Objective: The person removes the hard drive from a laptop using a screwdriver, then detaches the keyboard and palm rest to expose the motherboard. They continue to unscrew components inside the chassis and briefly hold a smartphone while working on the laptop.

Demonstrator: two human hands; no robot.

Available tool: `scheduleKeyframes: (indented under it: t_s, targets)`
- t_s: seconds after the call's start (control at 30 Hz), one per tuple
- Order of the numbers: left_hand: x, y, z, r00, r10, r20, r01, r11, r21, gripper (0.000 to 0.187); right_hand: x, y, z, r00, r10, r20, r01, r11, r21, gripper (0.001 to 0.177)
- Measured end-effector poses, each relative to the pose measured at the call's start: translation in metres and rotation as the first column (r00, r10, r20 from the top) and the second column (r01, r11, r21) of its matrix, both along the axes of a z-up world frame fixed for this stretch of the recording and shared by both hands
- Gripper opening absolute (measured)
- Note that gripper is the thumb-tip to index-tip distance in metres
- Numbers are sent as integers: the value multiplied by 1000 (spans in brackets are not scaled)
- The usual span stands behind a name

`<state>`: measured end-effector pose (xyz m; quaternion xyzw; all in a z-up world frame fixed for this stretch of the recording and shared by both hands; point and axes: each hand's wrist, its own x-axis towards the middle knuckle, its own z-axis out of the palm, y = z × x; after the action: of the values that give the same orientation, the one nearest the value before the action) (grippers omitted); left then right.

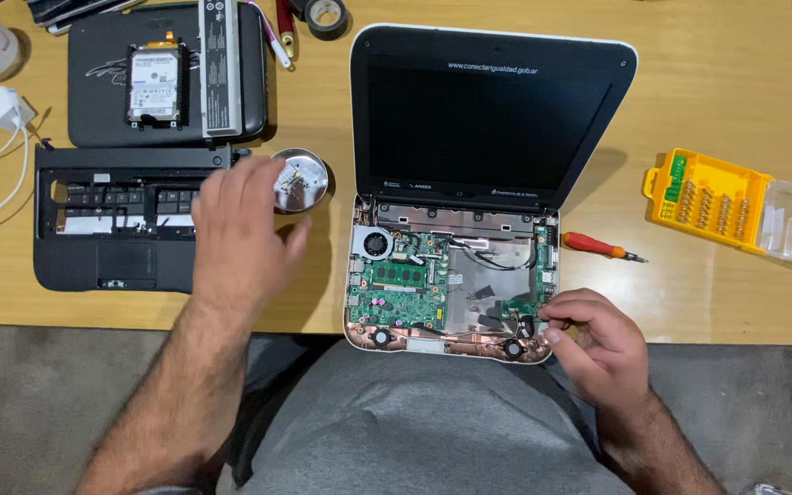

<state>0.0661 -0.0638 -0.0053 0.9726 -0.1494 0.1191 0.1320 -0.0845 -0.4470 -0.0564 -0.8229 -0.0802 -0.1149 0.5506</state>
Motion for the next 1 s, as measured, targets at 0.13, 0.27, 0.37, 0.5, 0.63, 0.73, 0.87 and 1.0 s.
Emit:
scheduleKeyframes:
  t_s: [0.13,0.27,0.37,0.5,0.63,0.73,0.87,1.0]
  targets:
    - [24,2,-11,991,62,-118,-51,994,91,84,2,-6,-12,998,28,53,-24,998,-66,23]
    - [30,-5,-15,995,74,-70,-64,989,133,77,6,-1,-5,985,89,151,-62,983,-173,25]
    - [33,-4,-24,999,46,18,-48,987,154,71,8,-3,-3,964,180,197,-130,961,-244,33]
    - [40,-6,-18,983,101,-151,-68,976,208,72,9,-3,-7,953,202,227,-126,943,-308,38]
    - [47,-9,-17,993,68,-100,-46,977,210,76,8,-2,-7,963,180,201,-116,949,-294,34]
    - [55,-18,-8,989,68,-135,-39,978,206,66,7,-2,-9,965,168,204,-102,949,-299,33]
    - [70,-27,-10,988,97,-120,-62,961,268,76,7,-2,-11,971,152,183,-97,955,-279,32]
    - [80,-30,-14,971,166,-170,-93,925,370,71,7,-3,-12,970,153,186,-100,958,-269,30]
